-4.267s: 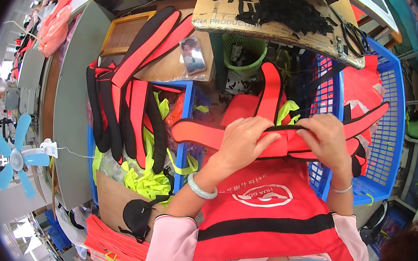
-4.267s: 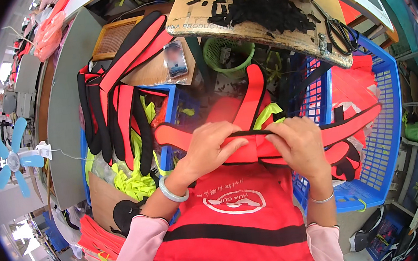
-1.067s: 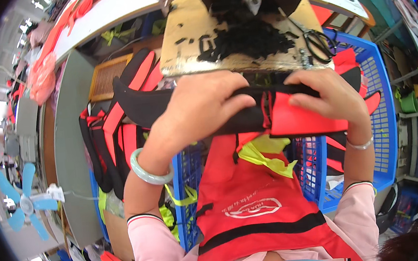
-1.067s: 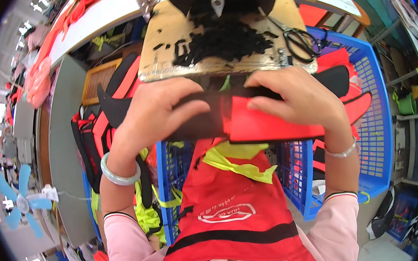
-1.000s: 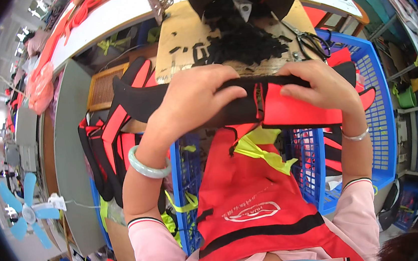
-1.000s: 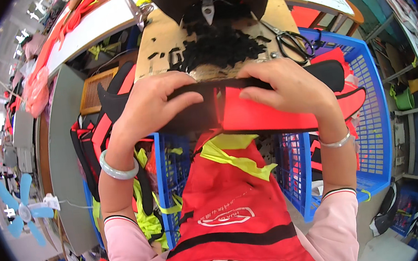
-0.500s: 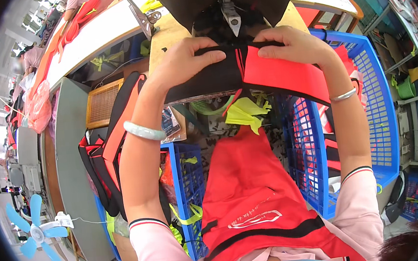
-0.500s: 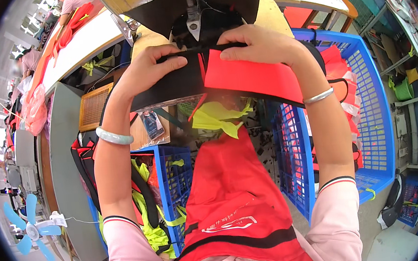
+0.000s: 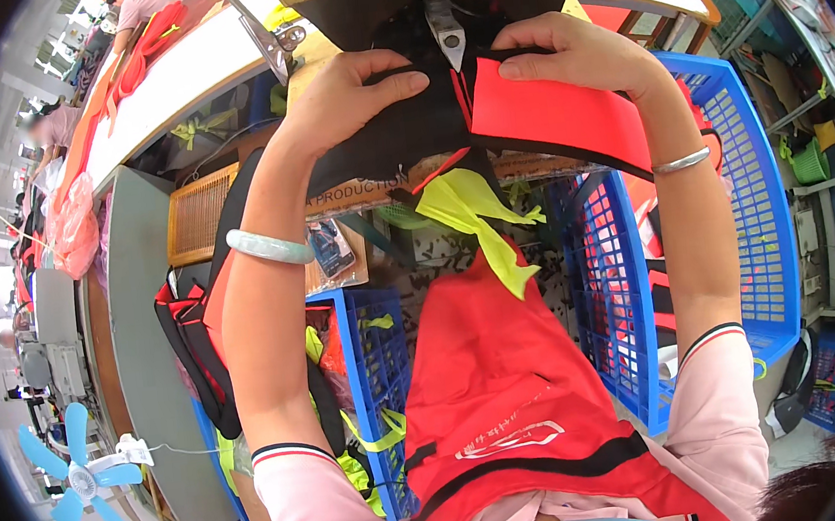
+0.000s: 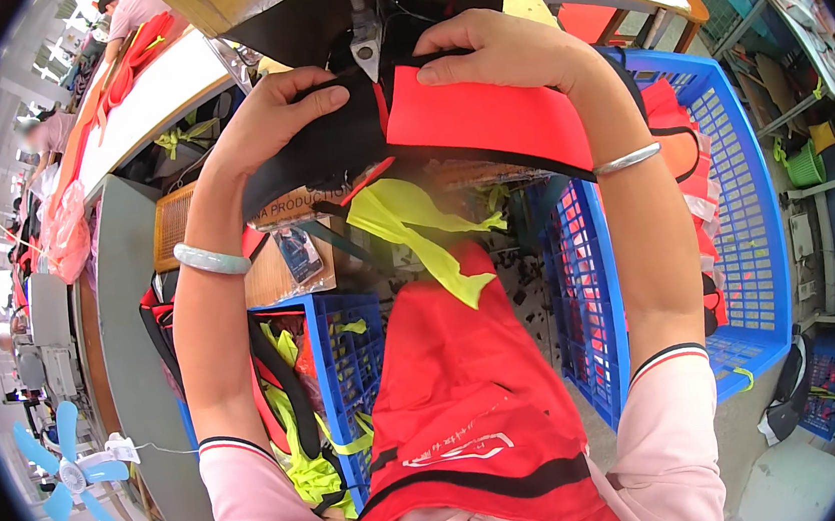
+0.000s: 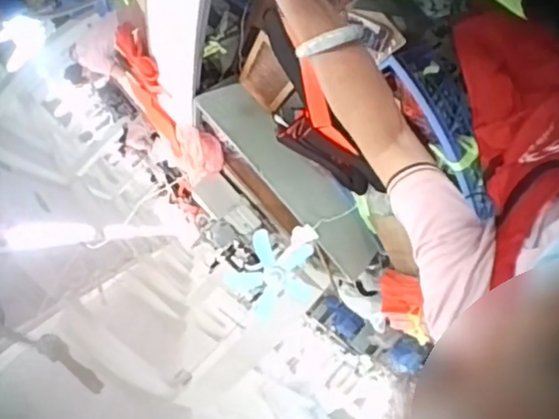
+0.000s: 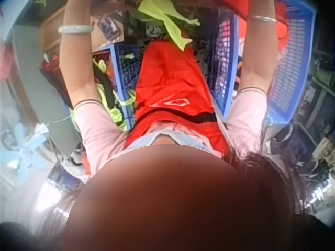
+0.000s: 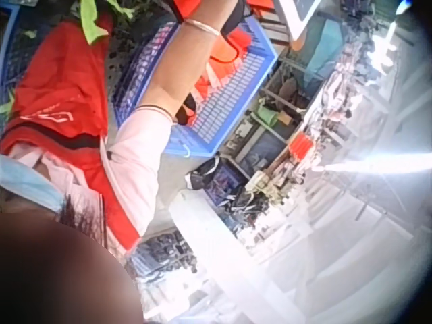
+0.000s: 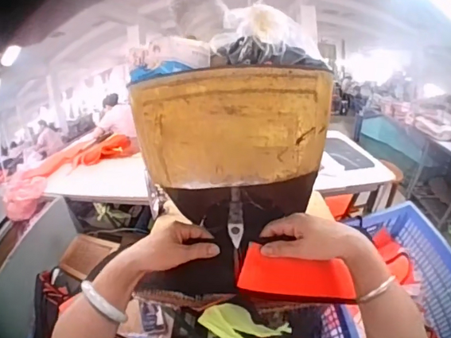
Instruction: Assembling and processing life jacket components using an industrial machine and scissors at a factory workstation.
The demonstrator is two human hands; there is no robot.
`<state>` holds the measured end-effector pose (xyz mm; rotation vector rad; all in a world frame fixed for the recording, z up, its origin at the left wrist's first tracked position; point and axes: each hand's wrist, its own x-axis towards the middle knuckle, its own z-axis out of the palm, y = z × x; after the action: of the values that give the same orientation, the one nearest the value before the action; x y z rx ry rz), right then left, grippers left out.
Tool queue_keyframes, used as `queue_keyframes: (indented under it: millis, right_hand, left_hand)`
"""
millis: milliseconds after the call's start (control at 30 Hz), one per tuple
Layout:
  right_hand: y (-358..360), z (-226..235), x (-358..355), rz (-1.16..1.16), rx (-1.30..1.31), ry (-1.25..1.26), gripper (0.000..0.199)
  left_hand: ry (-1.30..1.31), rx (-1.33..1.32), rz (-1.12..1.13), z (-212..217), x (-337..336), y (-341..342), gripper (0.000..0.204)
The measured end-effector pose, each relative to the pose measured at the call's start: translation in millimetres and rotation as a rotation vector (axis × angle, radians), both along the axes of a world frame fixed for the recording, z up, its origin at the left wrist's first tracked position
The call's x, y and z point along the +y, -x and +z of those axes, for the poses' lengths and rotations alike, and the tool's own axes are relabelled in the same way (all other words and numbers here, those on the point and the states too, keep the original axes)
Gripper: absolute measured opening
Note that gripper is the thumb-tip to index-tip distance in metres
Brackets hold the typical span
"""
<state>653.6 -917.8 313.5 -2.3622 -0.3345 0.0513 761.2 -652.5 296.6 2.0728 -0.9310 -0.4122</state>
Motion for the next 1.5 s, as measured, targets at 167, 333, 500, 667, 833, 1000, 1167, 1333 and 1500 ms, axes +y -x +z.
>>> queue_keyframes:
  millis: [167, 333, 500, 667, 833, 1000, 1167, 1333, 1500]
  right_hand:
    - [23.3, -0.4, -4.8, -0.022, 0.003, -0.025, 0.039]
    - [71.4, -4.0, -1.5, 0.061, 0.063, -0.067, 0.031]
    - [110.7, -9.9, 23.4, 0.264, 0.007, -0.136, 0.028]
    - [150.0, -20.7, 40.4, 0.315, -0.042, -0.165, 0.028]
    - [185.7, -13.1, 41.7, 0.316, -0.026, -0.228, 0.029]
    - [224.4, -13.1, 37.7, 0.167, -0.136, -0.224, 0.03]
    - [236.7, -34.7, 73.3, 0.135, -0.333, -0.485, 0.024]
    - [240.1, -61.6, 81.0, 0.137, -0.341, -0.619, 0.015]
    - [243.4, -75.7, 82.5, 0.121, -0.222, -0.626, 0.013]
  left_hand:
    - [0.037, 0.063, 0.15, 13.0, 26.5, 18.7, 0.038]
    - [-0.047, 0.215, 0.014, 6.0, 80.6, 80.1, 0.039]
    - [0.01, 0.65, 0.006, -24.3, 98.5, 137.6, 0.043]
    - [0.315, 0.549, -0.286, -92.6, 43.3, 193.6, 0.037]
    - [0.393, 0.742, -0.512, -88.3, 28.6, 240.6, 0.037]
    - [0.45, 0.663, -0.596, -67.4, 37.5, 248.0, 0.031]
    - [0.37, 0.651, -0.661, -45.6, 49.7, 269.7, 0.026]
    - [0.348, 0.822, -0.66, -43.0, 60.4, 276.5, 0.026]
    - [0.263, 0.92, -0.494, -64.7, 68.8, 274.7, 0.028]
